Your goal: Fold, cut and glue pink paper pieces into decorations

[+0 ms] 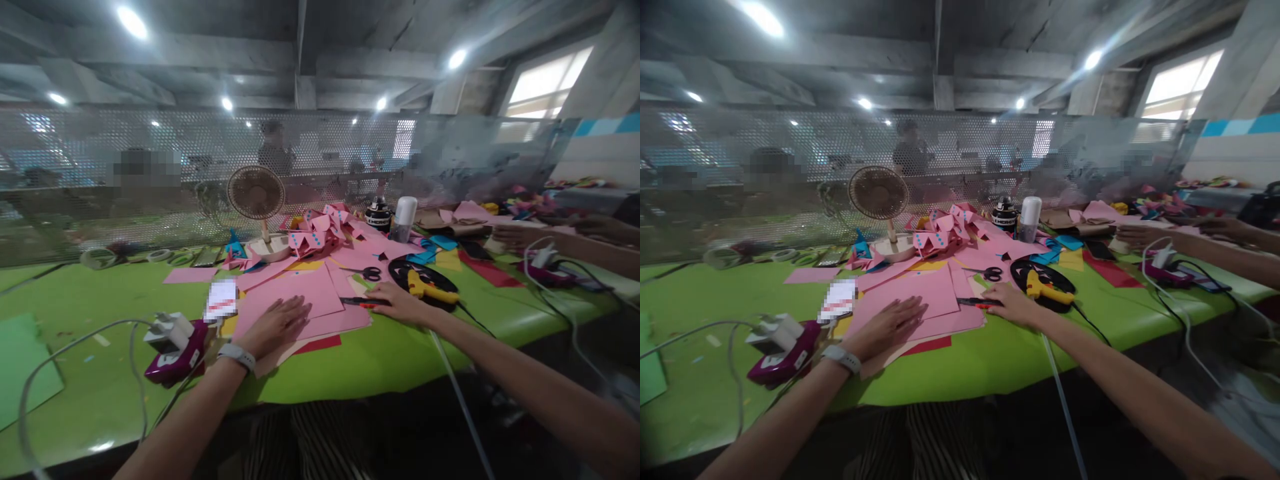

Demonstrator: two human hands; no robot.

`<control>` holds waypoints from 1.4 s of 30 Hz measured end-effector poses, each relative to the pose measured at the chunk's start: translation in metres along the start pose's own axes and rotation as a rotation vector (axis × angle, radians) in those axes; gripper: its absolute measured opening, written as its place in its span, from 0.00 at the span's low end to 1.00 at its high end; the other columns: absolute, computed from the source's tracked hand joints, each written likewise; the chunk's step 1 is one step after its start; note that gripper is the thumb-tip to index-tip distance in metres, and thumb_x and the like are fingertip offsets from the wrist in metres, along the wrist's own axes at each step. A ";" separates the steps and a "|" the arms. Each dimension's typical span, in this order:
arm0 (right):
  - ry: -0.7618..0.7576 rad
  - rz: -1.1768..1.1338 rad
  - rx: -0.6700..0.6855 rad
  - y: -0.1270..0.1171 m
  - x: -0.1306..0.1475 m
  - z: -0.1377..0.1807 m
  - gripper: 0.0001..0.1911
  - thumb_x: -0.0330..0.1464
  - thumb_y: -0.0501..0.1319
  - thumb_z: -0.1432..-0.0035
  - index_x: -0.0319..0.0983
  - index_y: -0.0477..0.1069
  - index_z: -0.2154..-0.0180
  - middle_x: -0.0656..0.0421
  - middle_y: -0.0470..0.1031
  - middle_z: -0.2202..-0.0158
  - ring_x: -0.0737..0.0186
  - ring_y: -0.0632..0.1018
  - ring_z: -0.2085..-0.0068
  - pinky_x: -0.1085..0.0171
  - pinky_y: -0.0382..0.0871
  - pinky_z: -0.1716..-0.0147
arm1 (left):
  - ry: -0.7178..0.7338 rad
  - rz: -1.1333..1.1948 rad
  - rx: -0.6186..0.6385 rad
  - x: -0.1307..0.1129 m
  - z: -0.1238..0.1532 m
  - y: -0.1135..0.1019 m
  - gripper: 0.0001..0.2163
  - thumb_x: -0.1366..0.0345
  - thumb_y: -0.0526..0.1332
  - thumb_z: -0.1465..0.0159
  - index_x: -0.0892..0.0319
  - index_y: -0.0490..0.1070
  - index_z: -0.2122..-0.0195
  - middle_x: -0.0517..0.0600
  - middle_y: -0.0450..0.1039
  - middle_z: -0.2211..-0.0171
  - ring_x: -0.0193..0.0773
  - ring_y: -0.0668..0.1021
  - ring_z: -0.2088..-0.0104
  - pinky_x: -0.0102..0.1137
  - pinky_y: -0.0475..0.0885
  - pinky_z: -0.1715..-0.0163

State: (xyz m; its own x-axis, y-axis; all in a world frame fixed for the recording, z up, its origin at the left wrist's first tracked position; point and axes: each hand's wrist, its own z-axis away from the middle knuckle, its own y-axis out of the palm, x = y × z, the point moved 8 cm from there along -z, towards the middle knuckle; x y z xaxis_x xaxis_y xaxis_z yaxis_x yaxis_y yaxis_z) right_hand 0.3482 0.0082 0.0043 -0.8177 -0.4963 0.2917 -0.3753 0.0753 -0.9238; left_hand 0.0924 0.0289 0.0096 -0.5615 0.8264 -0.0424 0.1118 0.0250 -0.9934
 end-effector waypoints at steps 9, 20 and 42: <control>0.076 -0.016 0.072 -0.006 -0.002 -0.010 0.14 0.35 0.64 0.48 0.36 0.75 0.59 0.51 0.74 0.60 0.54 0.73 0.59 0.61 0.65 0.60 | 0.031 0.068 0.066 -0.014 0.000 -0.007 0.23 0.50 0.39 0.31 0.45 0.48 0.36 0.44 0.42 0.34 0.39 0.48 0.35 0.41 0.41 0.37; 0.023 -0.054 0.063 -0.011 0.006 -0.001 0.13 0.34 0.59 0.43 0.39 0.74 0.56 0.52 0.74 0.56 0.54 0.73 0.56 0.58 0.64 0.55 | 0.080 0.073 0.079 -0.016 0.002 -0.004 0.25 0.48 0.41 0.32 0.45 0.45 0.35 0.45 0.39 0.33 0.43 0.47 0.34 0.43 0.41 0.37; -0.007 -0.114 -0.041 -0.006 0.013 0.013 0.20 0.44 0.54 0.39 0.42 0.73 0.51 0.51 0.72 0.54 0.54 0.71 0.52 0.55 0.64 0.51 | 0.049 0.121 0.089 -0.014 0.002 -0.003 0.26 0.45 0.43 0.34 0.44 0.47 0.36 0.45 0.41 0.33 0.44 0.48 0.34 0.44 0.41 0.37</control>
State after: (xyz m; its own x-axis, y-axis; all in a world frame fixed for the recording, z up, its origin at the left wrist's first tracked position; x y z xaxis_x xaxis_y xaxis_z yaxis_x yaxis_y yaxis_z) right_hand 0.3453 -0.0104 0.0104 -0.7654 -0.5099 0.3927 -0.4835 0.0530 -0.8737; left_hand 0.0989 0.0161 0.0132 -0.5072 0.8471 -0.1588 0.1019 -0.1240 -0.9870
